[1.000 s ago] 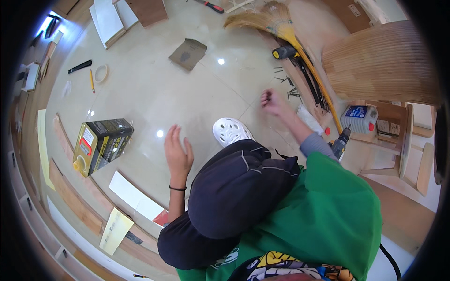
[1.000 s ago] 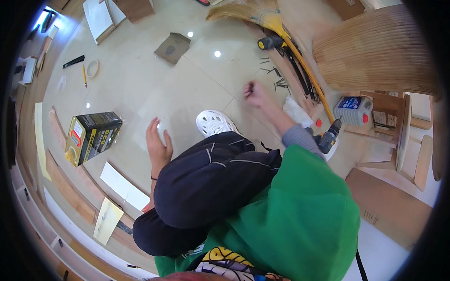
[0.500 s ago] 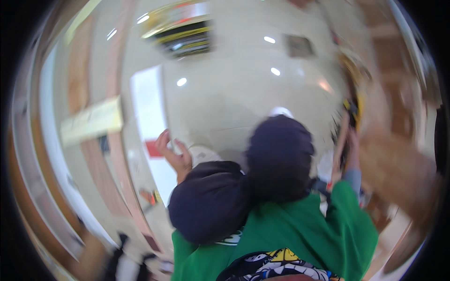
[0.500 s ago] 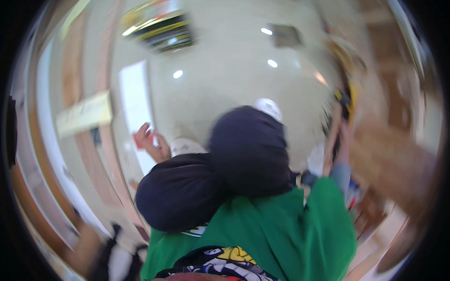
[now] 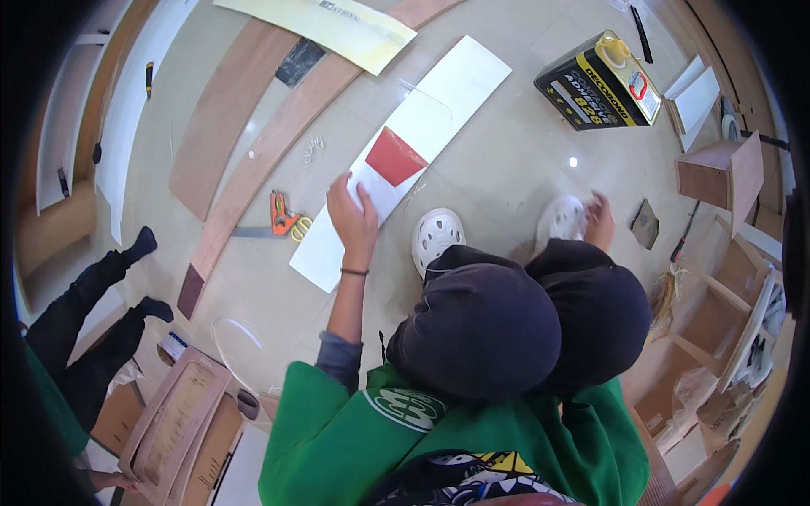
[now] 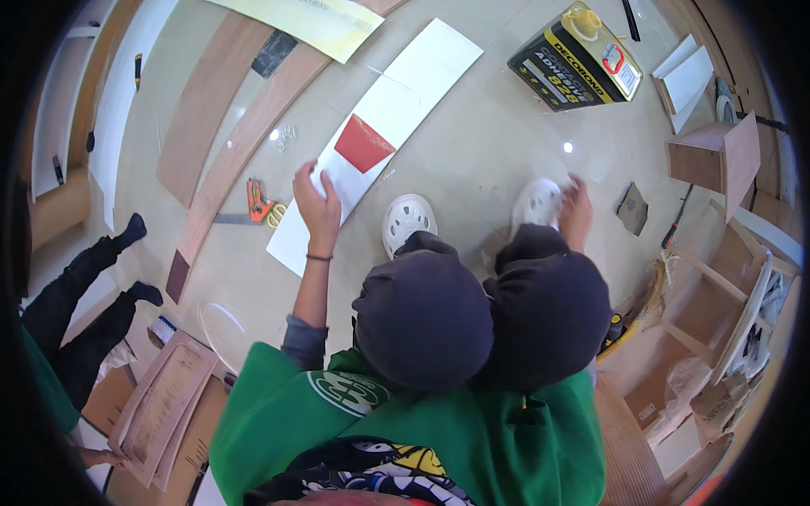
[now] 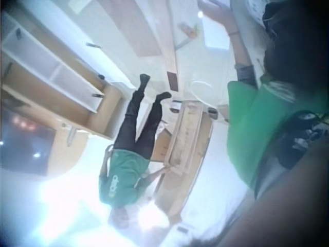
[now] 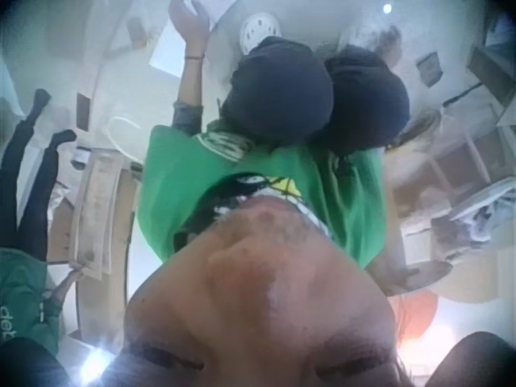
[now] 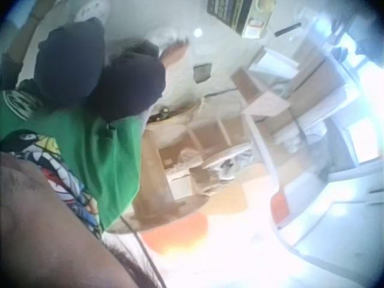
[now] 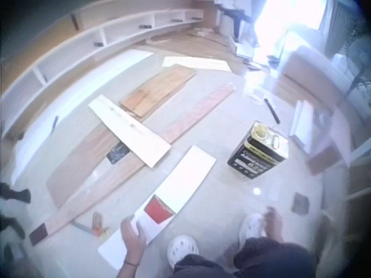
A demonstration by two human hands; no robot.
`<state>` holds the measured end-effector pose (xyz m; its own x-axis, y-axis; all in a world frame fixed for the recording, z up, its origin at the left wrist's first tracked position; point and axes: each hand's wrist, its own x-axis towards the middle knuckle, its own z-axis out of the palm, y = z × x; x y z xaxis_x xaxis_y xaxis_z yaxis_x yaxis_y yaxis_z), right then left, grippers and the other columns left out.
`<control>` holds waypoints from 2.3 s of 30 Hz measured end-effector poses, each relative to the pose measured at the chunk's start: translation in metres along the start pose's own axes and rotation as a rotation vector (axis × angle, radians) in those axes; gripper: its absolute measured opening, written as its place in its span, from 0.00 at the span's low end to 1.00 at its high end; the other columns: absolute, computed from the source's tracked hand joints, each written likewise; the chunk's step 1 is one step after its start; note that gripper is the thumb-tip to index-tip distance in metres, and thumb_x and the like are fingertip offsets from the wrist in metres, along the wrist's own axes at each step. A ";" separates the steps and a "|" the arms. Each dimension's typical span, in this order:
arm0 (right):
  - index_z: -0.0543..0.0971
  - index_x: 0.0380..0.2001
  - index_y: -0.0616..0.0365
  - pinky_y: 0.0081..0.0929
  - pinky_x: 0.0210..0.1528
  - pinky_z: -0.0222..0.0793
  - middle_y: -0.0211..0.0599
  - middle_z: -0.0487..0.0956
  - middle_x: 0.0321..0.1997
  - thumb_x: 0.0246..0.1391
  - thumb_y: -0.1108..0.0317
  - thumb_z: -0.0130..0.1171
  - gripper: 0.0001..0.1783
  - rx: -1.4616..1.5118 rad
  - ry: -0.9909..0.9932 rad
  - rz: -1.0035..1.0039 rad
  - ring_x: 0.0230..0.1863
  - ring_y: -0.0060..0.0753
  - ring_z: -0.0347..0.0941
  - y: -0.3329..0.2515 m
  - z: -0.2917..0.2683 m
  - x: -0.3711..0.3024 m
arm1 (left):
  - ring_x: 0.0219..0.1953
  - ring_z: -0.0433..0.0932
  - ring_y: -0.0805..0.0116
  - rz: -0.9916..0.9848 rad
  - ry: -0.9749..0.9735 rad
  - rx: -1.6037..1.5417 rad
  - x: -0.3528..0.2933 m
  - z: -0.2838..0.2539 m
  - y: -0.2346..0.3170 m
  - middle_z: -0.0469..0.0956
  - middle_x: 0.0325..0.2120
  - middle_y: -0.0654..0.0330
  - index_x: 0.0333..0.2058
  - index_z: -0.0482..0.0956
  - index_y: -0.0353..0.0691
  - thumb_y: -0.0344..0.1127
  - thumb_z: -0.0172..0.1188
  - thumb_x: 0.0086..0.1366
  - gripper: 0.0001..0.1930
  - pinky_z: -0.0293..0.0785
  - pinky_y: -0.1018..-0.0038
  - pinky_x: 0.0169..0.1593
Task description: The person is assembling furniture. They apply glue to a white panel and spread it with a red card. They handle screws and a glue container while sitting on the floor.
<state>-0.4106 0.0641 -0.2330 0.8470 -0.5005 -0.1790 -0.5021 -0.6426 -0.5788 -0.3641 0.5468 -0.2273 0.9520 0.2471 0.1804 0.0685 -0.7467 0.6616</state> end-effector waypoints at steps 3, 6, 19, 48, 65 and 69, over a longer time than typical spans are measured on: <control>0.77 0.50 0.56 0.33 0.50 0.76 0.44 0.80 0.48 0.59 0.77 0.54 0.16 0.073 -0.174 -0.453 0.49 0.43 0.79 -0.111 0.076 0.049 | 0.54 0.71 0.49 0.074 -0.012 0.096 0.031 0.023 -0.001 0.73 0.49 0.47 0.54 0.69 0.34 0.33 0.57 0.65 0.19 0.65 0.58 0.57; 0.78 0.48 0.57 0.39 0.48 0.74 0.45 0.78 0.47 0.61 0.67 0.56 0.13 0.108 -0.313 -0.657 0.47 0.49 0.77 -0.196 0.158 0.075 | 0.54 0.69 0.47 0.048 -0.045 0.128 0.049 0.029 0.004 0.72 0.50 0.46 0.55 0.68 0.34 0.36 0.58 0.63 0.23 0.63 0.55 0.57; 0.76 0.46 0.55 0.37 0.41 0.74 0.41 0.75 0.38 0.49 0.74 0.55 0.18 -0.342 -0.908 -1.314 0.43 0.43 0.75 -0.164 0.143 0.069 | 0.55 0.68 0.50 -0.235 -0.232 0.437 -0.046 -0.007 -0.016 0.67 0.54 0.47 0.60 0.65 0.37 0.48 0.74 0.50 0.42 0.63 0.55 0.59; 0.78 0.34 0.57 0.46 0.51 0.66 0.41 0.74 0.42 0.52 0.66 0.54 0.09 -0.145 -0.750 -1.938 0.47 0.43 0.70 -0.120 0.187 0.024 | 0.73 0.47 0.42 -0.410 -0.595 0.690 -0.016 -0.007 -0.012 0.48 0.70 0.44 0.73 0.34 0.53 0.51 0.84 0.25 0.80 0.45 0.42 0.71; 0.78 0.41 0.57 0.39 0.43 0.77 0.43 0.76 0.42 0.48 0.69 0.59 0.15 -0.428 -1.673 -2.044 0.45 0.48 0.75 -0.088 0.166 0.011 | 0.72 0.49 0.43 -0.605 -0.109 0.484 -0.087 -0.023 0.009 0.46 0.71 0.41 0.73 0.37 0.55 0.49 0.82 0.35 0.72 0.46 0.41 0.71; 0.78 0.43 0.57 0.40 0.43 0.76 0.44 0.77 0.41 0.49 0.68 0.59 0.15 -0.478 -1.731 -2.043 0.44 0.48 0.76 -0.096 0.159 0.003 | 0.71 0.52 0.42 -0.679 0.060 0.483 -0.124 -0.021 0.014 0.47 0.70 0.41 0.73 0.37 0.50 0.47 0.78 0.45 0.65 0.49 0.43 0.70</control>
<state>-0.3321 0.2163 -0.3044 -0.5860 0.7849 -0.2012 0.6580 0.3159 -0.6835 -0.4874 0.5183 -0.2248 0.6409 0.7614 -0.0971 0.7551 -0.6027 0.2579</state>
